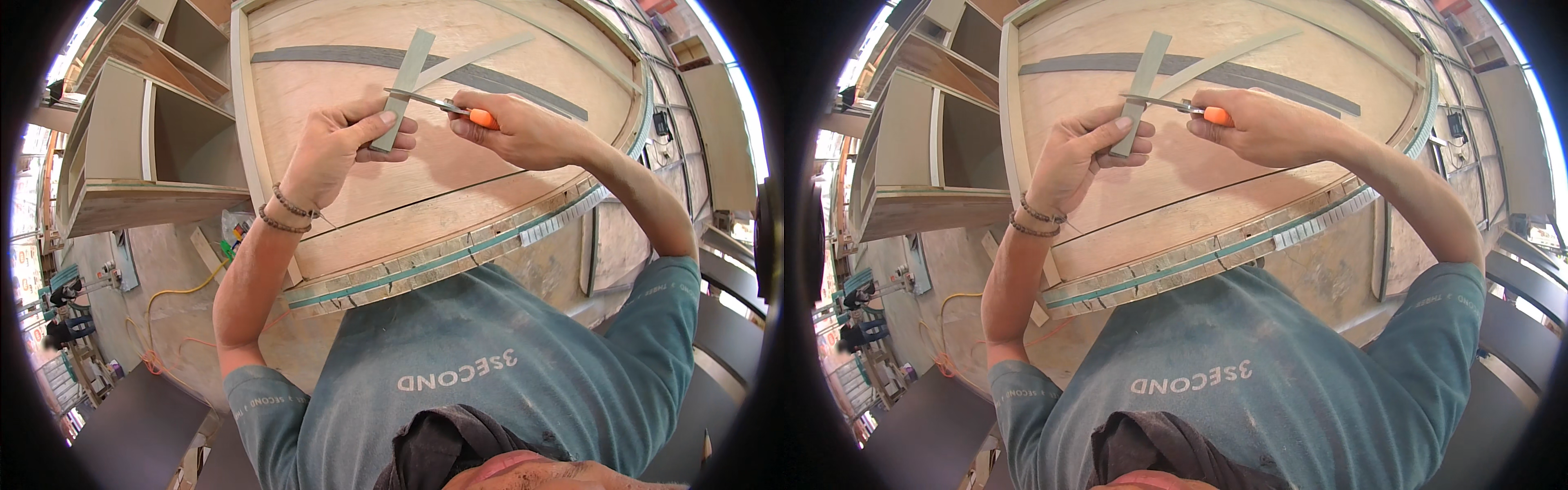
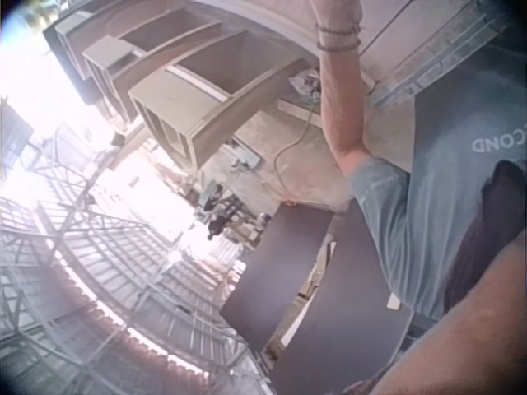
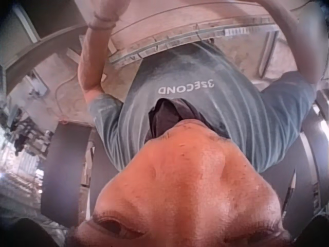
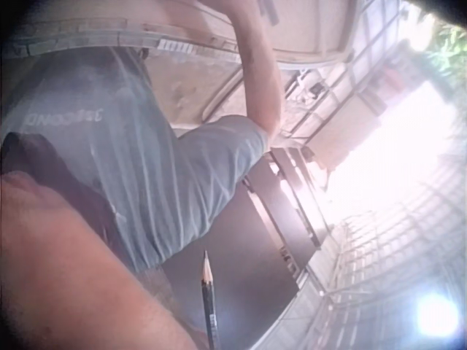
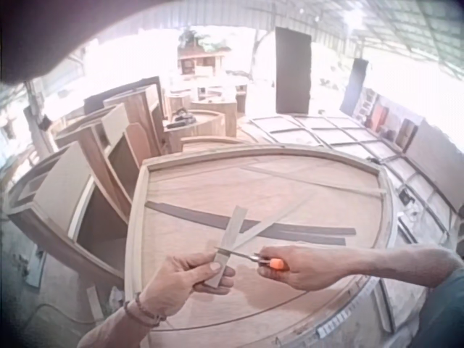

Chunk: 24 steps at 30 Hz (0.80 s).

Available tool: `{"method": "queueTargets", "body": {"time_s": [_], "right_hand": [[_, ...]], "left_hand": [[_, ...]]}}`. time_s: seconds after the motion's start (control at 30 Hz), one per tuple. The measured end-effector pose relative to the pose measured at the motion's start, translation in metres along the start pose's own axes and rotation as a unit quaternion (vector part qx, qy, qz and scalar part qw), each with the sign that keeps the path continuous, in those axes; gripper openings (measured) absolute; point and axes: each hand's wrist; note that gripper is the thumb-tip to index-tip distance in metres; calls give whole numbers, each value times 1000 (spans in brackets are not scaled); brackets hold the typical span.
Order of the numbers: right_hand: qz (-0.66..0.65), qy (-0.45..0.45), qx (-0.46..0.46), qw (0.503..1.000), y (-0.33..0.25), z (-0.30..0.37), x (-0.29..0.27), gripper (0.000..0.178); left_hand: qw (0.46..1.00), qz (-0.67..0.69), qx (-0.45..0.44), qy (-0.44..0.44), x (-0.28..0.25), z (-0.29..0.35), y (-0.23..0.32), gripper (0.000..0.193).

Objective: The person applies glue to thin wooden strips and attaches them to the edges of a large wooden board. They use a small bottle for the adhesive and a pair of orange-handled pliers to cut and adjust the strips. The person works on a workbench in a workshop environment, handling the wood and tools with both hands.

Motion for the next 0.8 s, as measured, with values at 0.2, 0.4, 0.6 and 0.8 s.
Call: {"method": "queueTargets", "body": {"time_s": [0.2,0.4,0.6,0.8], "right_hand": [[-12,-1,-5,1000,5,1,3,45],[-5,-9,25,1000,2,1,4,45],[-6,1,21,1000,-1,-1,7,44],[12,34,16,999,2,-13,1,40]], "left_hand": [[1000,-20,-14,8,1,-1,-6,30],[999,-29,-28,14,-1,-3,-7,30],[998,-10,-46,37,3,-1,0,29],[998,-20,-45,24,-2,-2,-8,34]]}}
Point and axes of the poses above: each hand's wrist, its own z-axis away from the middle knuckle, its own x-axis out of the palm, y = z × x, and after that the axes turned 3 degrees about x, right-handed
